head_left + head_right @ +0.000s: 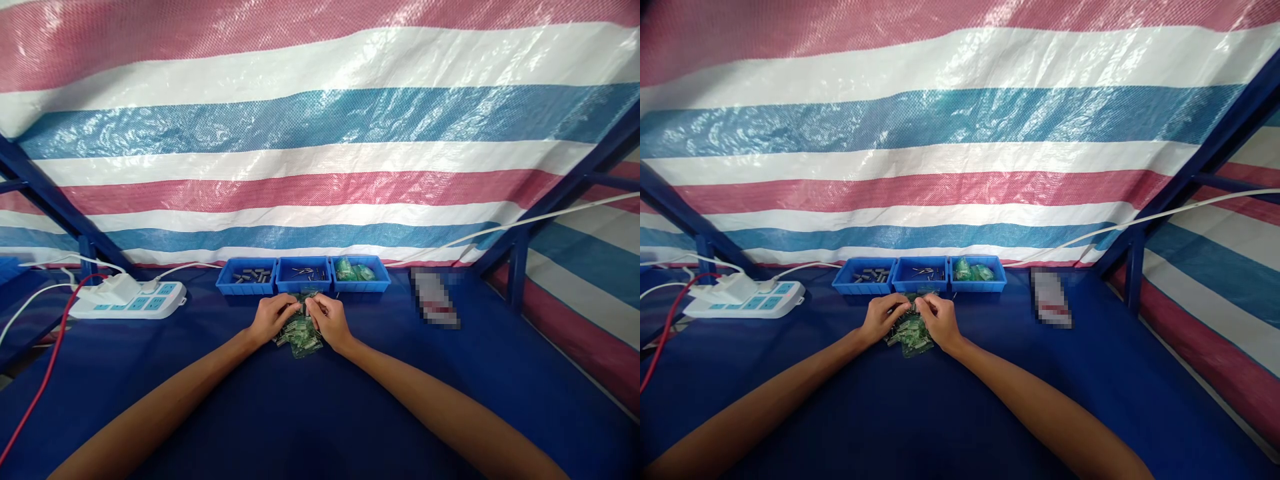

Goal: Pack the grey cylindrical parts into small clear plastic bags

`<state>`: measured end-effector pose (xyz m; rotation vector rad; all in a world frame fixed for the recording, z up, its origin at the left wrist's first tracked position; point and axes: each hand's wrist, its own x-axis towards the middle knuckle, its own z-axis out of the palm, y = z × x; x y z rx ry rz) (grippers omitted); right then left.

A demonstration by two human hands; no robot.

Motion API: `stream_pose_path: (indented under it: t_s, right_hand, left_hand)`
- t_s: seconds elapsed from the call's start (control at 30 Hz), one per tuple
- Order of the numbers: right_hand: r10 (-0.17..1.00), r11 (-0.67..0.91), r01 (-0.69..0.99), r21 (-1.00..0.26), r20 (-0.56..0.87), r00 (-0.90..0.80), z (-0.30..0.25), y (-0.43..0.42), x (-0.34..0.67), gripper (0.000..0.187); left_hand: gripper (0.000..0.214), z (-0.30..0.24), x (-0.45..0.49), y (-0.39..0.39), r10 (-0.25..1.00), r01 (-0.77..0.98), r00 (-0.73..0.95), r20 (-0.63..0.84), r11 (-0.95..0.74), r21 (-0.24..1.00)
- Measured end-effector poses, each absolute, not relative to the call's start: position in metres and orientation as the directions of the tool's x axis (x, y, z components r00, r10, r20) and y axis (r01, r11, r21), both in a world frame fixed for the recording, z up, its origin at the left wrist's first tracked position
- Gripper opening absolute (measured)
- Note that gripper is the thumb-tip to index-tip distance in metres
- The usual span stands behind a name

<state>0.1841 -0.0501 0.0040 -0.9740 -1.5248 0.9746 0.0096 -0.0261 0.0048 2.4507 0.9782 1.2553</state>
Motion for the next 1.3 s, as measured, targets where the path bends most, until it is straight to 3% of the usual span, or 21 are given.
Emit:
stream_pose_path:
  t_s: [1.0, 1.3]
  right_hand:
    - [0.927, 0.354, 0.070, -0.933, 0.340, -0.157, 0.0068, -0.0513, 0.1857, 0.023]
    - [0.841, 0.535, 0.240, -0.810, 0.484, -0.242, 0.0095, -0.0558, 0.1865, 0.025]
  left_hand:
    - [0.026, 0.0030, 0.0082, -0.0260, 0.636, 0.479, 0.417, 0.649, -0.761, 0.437]
    - [0.028, 0.0061, 0.0091, -0.0266, 0.693, 0.462, 0.421, 0.585, -0.719, 0.520]
